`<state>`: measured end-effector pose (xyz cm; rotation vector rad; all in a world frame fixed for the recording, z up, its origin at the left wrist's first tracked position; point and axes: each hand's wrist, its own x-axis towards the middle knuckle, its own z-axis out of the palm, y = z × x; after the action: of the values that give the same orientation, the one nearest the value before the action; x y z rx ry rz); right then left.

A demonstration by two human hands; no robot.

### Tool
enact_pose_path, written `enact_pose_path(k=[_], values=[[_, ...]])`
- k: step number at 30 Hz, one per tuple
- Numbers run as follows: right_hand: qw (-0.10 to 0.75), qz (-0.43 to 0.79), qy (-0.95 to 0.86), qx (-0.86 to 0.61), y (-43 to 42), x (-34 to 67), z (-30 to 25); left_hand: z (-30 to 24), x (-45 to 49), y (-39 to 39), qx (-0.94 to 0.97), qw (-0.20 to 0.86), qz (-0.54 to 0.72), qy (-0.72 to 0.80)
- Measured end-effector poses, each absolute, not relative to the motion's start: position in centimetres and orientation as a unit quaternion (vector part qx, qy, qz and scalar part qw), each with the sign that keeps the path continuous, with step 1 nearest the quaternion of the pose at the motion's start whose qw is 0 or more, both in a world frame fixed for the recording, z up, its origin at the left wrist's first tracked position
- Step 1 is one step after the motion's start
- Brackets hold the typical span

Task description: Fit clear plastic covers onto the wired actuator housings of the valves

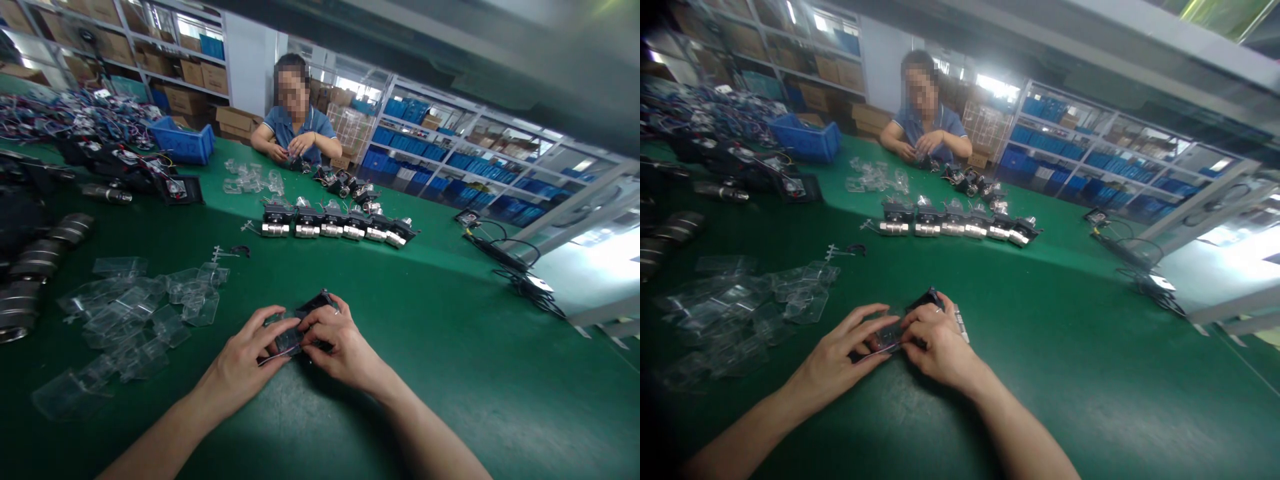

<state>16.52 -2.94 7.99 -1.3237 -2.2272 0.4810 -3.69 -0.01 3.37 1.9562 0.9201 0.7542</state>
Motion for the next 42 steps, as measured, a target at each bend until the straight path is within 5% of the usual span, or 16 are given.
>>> enact_pose_path(k=[42], values=[[0.182, 0.209, -0.839, -0.467, -2.84, 17.05, 8.90, 3.35, -3.42, -0.15, 0.807, 0.386, 0.286, 0.343]])
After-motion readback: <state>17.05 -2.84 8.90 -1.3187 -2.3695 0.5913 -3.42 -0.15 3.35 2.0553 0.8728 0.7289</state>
